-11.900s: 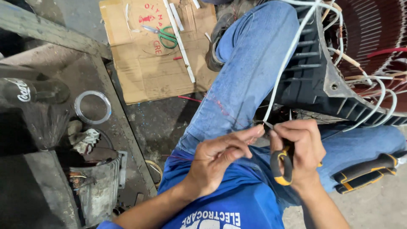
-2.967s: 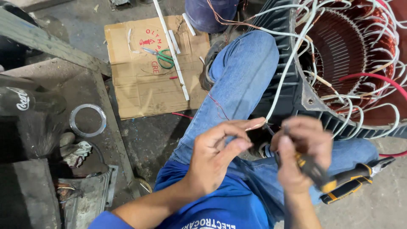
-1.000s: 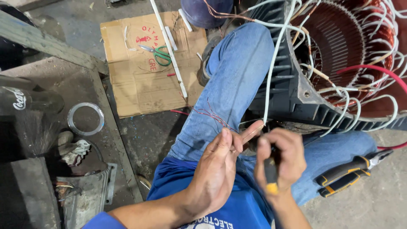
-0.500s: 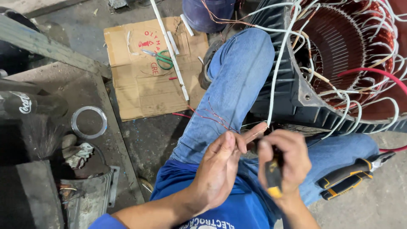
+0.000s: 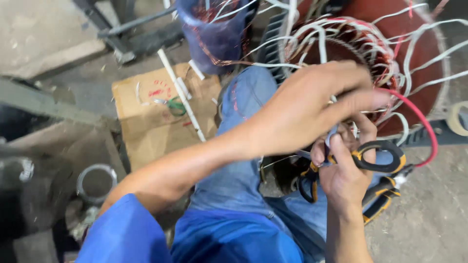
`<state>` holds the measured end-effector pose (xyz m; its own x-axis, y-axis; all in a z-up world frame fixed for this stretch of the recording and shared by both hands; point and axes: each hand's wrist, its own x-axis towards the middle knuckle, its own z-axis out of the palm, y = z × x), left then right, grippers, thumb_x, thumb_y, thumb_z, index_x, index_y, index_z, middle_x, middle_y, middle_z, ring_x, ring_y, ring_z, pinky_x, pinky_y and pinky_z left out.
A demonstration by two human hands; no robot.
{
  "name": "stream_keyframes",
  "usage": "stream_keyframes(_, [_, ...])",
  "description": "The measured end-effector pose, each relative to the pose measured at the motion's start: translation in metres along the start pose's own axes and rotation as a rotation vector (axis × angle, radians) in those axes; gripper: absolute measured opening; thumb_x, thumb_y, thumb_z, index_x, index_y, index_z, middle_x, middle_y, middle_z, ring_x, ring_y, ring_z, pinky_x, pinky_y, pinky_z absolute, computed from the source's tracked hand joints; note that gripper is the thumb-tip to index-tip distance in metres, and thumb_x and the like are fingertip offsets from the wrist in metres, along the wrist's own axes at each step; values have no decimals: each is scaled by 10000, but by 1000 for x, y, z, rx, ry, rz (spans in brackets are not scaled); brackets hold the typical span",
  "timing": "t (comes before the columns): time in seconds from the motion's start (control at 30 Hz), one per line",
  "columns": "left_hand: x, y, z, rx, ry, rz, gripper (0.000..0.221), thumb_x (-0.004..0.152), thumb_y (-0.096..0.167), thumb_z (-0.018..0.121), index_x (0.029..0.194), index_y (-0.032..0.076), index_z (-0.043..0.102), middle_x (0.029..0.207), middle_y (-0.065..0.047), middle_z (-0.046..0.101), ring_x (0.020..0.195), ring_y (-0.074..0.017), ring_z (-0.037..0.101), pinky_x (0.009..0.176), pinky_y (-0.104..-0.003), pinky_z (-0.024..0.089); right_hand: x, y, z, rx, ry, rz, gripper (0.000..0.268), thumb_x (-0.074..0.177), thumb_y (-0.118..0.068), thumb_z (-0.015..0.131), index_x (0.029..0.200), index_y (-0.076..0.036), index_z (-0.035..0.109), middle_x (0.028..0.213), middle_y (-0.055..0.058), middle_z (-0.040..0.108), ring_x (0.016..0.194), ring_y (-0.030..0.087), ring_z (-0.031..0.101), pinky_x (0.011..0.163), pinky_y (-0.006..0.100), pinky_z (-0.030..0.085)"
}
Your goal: Repairing a large electric motor by stripping, twisting, and connecting copper wires.
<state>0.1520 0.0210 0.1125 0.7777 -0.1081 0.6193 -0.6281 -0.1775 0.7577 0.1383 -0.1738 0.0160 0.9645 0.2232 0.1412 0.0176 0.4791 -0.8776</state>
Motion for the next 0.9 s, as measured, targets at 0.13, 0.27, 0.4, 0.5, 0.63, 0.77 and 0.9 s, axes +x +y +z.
stream_keyframes(0.13, [59,-16,16,-192,-224,69,326,1026,326,513,875,55,615,723,-18,641,574,-112,598,551,-290,511,19,-51,-11,-152,142,-138,612,1072,-3,571,1650,-148,431,1239,155,660,759,116,553,638,216,451])
stream_keyframes(0.27, [83,-29,41,-159,-562,-47,388,1009,336,561,791,37,677,649,-12,642,492,-123,588,450,-312,518,27,-104,-13,-830,84,-521,464,1092,140,611,1536,26,536,1539,156,489,881,163,538,784,284,478])
stream_keyframes(0.4, [98,-46,42,-95,-819,105,477,1039,410,501,750,91,708,626,4,627,499,-147,542,477,-338,489,35,-130,-26,-1431,-171,-627,358,937,155,797,1275,110,690,1348,312,701,1144,387,717,989,450,592])
stream_keyframes(0.5, [97,-32,19,-288,-873,-148,489,990,460,563,754,46,675,674,2,631,545,-84,596,483,-243,574,31,-131,-41,-1496,-107,-547,191,894,119,827,1065,104,745,1214,244,695,993,319,644,851,402,506])
stream_keyframes(0.63, [77,-57,16,-146,-867,-17,579,993,521,520,801,58,811,662,-19,764,426,-99,577,412,-257,478,14,-123,-48,-1465,11,-614,145,989,187,808,1093,142,717,1290,321,646,1057,363,629,909,442,529])
stream_keyframes(0.77, [50,-62,28,60,-817,-55,501,976,493,597,782,57,748,647,-47,708,520,-236,644,533,-394,523,18,-113,-29,-1504,-210,-591,309,905,79,813,1206,22,767,1385,250,661,1012,257,640,883,361,552])
stream_keyframes(0.9, [38,-61,14,-110,-678,-119,418,907,438,722,794,37,759,663,-28,730,525,-149,579,506,-330,488,9,-101,-32,-1556,-327,-453,341,796,-158,897,1098,-49,781,1229,154,713,943,258,694,779,372,573])
